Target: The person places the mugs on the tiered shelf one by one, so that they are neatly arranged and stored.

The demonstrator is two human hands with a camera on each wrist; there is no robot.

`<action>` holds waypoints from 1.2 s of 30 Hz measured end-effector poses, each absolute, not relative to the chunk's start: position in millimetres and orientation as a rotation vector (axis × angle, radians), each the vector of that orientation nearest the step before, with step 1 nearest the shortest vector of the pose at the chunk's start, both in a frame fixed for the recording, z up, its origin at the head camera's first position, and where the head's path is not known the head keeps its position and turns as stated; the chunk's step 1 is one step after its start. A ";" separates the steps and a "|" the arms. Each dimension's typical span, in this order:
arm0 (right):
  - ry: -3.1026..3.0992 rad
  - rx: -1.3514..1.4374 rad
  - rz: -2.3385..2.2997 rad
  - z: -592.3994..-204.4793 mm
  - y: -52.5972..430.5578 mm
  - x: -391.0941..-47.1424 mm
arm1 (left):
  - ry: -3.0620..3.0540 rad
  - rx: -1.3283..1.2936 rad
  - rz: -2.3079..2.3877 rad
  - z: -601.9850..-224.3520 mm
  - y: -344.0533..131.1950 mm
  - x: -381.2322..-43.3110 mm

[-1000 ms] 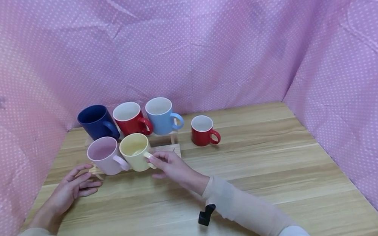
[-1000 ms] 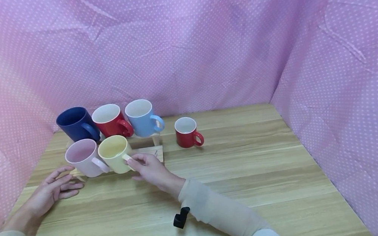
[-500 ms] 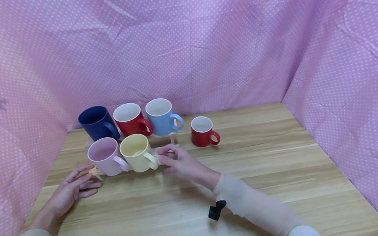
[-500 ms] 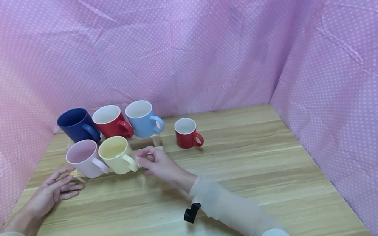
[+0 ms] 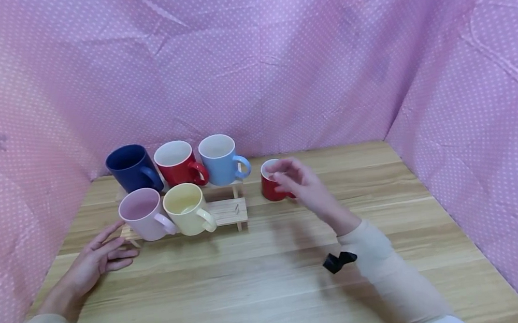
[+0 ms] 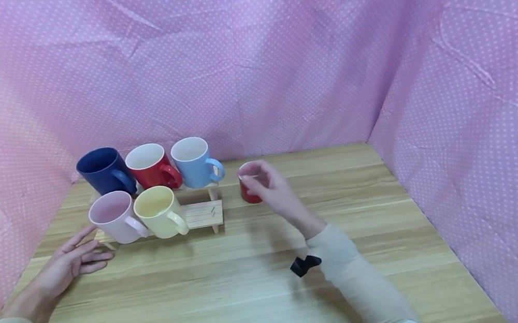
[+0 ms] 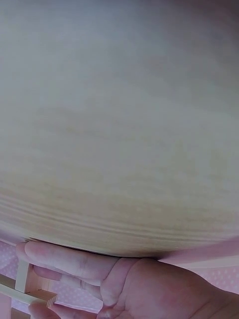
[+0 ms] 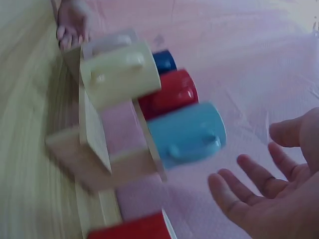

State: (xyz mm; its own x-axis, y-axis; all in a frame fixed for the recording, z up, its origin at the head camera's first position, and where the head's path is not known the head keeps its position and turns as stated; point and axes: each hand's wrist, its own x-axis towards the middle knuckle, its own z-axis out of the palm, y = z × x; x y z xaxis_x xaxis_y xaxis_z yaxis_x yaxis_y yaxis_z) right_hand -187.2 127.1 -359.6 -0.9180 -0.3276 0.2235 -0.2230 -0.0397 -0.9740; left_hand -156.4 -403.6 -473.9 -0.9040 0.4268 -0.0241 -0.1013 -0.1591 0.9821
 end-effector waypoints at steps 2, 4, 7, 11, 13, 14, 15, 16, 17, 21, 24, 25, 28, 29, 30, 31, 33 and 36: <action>2.218 -0.609 -2.170 -359.9 139.0 -191.9 | 1.756 0.360 2.134 -472.8 -404.0 -155.6; 2.336 -0.602 -2.201 -362.9 148.7 -197.3 | 1.759 0.355 2.132 -472.1 -404.0 -155.2; 2.458 -0.533 -2.250 -370.7 161.4 -205.5 | 1.773 0.353 2.121 -471.5 -403.3 -155.2; 2.530 -0.427 -2.277 -383.2 173.8 -215.6 | 1.774 0.364 2.119 -471.9 -403.4 -155.4; 2.549 -0.373 -2.235 -389.8 178.3 -219.4 | 1.770 0.374 2.121 -472.2 -404.0 -155.6; 2.554 -0.345 -2.203 -393.6 180.1 -221.6 | 1.769 0.380 2.122 -472.5 -404.3 -155.7; 2.552 -0.320 -2.169 -397.3 181.4 -223.2 | 1.769 0.385 2.123 -472.9 -404.6 -155.8; 2.549 -0.293 -2.129 -401.2 182.3 -224.7 | 1.771 0.388 2.122 -473.2 -404.8 -156.0; 2.536 -0.274 -2.099 -405.5 182.8 -226.3 | 1.776 0.392 2.120 -473.5 -404.9 -156.1; 2.468 -0.223 -2.004 -421.6 181.6 -230.3 | 1.788 0.396 2.108 -474.3 -404.8 -156.7; 2.437 -0.225 -1.952 -431.4 178.9 -231.5 | 1.792 0.393 2.103 -473.4 -404.7 -157.4; 2.429 -0.231 -1.938 -433.7 178.2 -231.5 | 1.792 0.392 2.103 -473.1 -404.7 -157.8; 2.388 -0.247 -1.937 -437.7 175.7 -230.4 | 1.802 0.387 2.098 -472.7 -404.2 -158.9; 2.371 -0.245 -1.943 -438.1 174.8 -229.7 | 1.805 0.384 2.096 -472.8 -404.2 -159.1; 2.362 -0.245 -1.939 -438.9 174.1 -229.3 | 1.811 0.381 2.092 -472.9 -404.2 -159.3; 2.349 -0.242 -1.939 -439.2 173.6 -228.6 | 1.812 0.377 2.090 -473.1 -404.2 -159.1; 2.328 -0.226 -1.934 -440.5 172.3 -228.0 | 1.815 0.367 2.090 -474.0 -404.4 -158.5; 2.287 -0.208 -1.932 -442.4 171.5 -228.3 | 1.809 0.359 2.100 -476.3 -403.7 -158.0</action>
State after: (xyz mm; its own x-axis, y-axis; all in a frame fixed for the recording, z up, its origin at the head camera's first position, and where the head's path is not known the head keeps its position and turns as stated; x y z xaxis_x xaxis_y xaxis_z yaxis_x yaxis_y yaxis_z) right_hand -228.3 171.5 -442.4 -0.9806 -0.1954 -0.0177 -0.0151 0.1653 -0.9861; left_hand -158.0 -403.7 -476.3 -0.9085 0.4166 -0.0329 -0.0942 -0.1275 0.9874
